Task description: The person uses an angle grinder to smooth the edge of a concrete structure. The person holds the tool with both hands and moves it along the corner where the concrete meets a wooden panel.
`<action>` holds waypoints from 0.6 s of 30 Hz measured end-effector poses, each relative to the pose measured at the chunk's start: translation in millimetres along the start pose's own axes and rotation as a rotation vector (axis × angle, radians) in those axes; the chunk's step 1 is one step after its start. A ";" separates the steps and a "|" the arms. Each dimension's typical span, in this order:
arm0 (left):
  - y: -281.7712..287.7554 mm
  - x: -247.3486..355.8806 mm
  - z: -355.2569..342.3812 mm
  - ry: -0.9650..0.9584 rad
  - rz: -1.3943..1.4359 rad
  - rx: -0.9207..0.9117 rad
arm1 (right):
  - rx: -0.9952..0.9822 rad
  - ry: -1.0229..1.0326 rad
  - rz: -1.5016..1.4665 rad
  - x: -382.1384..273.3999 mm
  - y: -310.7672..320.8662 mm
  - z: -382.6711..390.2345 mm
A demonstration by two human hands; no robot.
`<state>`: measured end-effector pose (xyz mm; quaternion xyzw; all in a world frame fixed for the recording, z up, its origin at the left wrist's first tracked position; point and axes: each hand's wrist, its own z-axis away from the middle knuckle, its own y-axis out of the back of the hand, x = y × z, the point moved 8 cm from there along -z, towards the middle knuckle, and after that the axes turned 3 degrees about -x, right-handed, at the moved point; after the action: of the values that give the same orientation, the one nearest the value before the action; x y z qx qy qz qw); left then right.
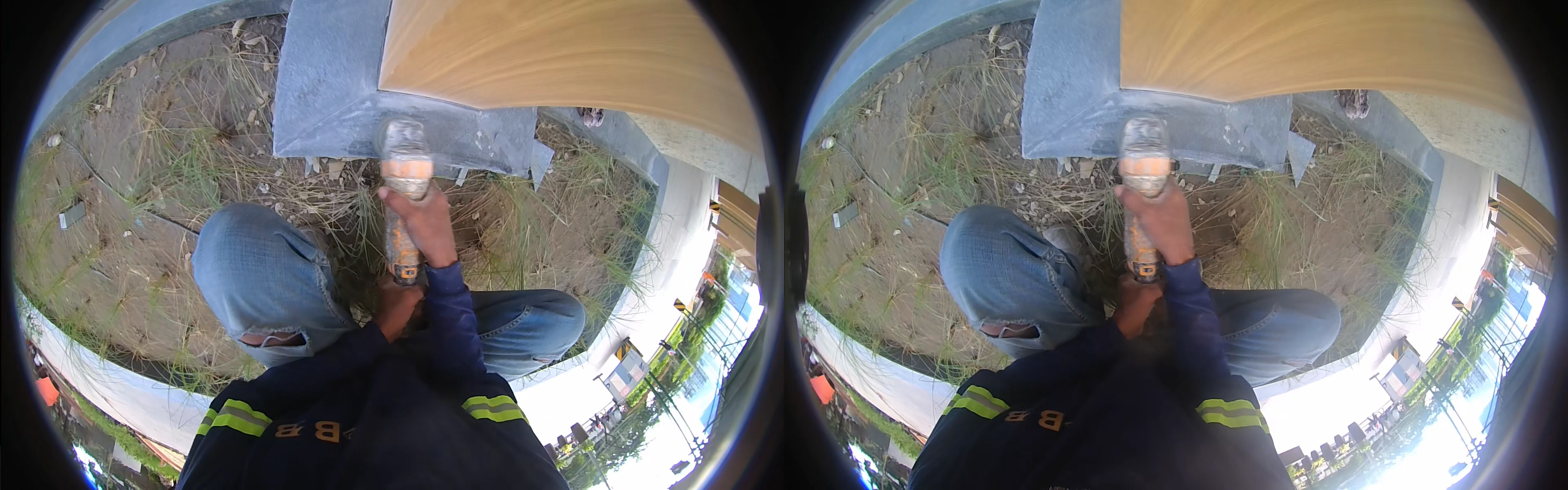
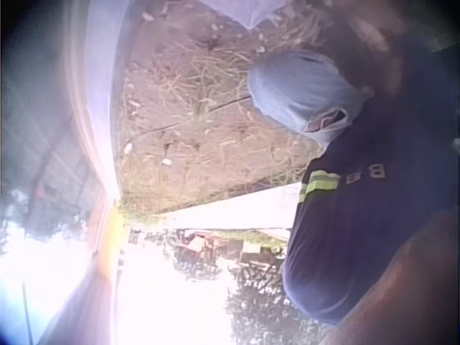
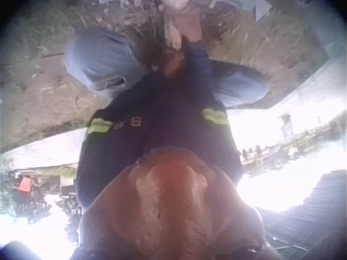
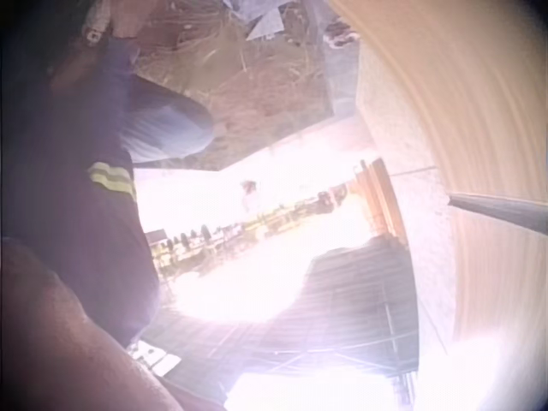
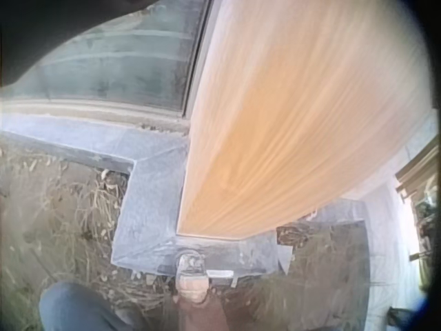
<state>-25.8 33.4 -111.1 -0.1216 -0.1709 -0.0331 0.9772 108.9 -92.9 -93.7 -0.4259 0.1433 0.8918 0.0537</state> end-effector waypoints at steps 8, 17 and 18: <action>-3.5 21.7 -1.1 -0.071 0.190 -0.064 | -0.006 -0.006 -0.067 -4.0 -1.5 -13.8; 8.2 20.1 2.0 -0.029 0.133 -0.016 | -0.066 0.059 -0.015 -20.1 -25.6 -9.7; 10.2 23.8 -0.6 -0.071 0.171 -0.006 | -0.099 0.052 -0.011 -21.0 -30.5 -14.0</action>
<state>-2.2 42.5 -105.8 -0.1398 -0.1943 0.0545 0.9694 139.2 -67.5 -92.2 -0.4516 0.0982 0.8862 0.0337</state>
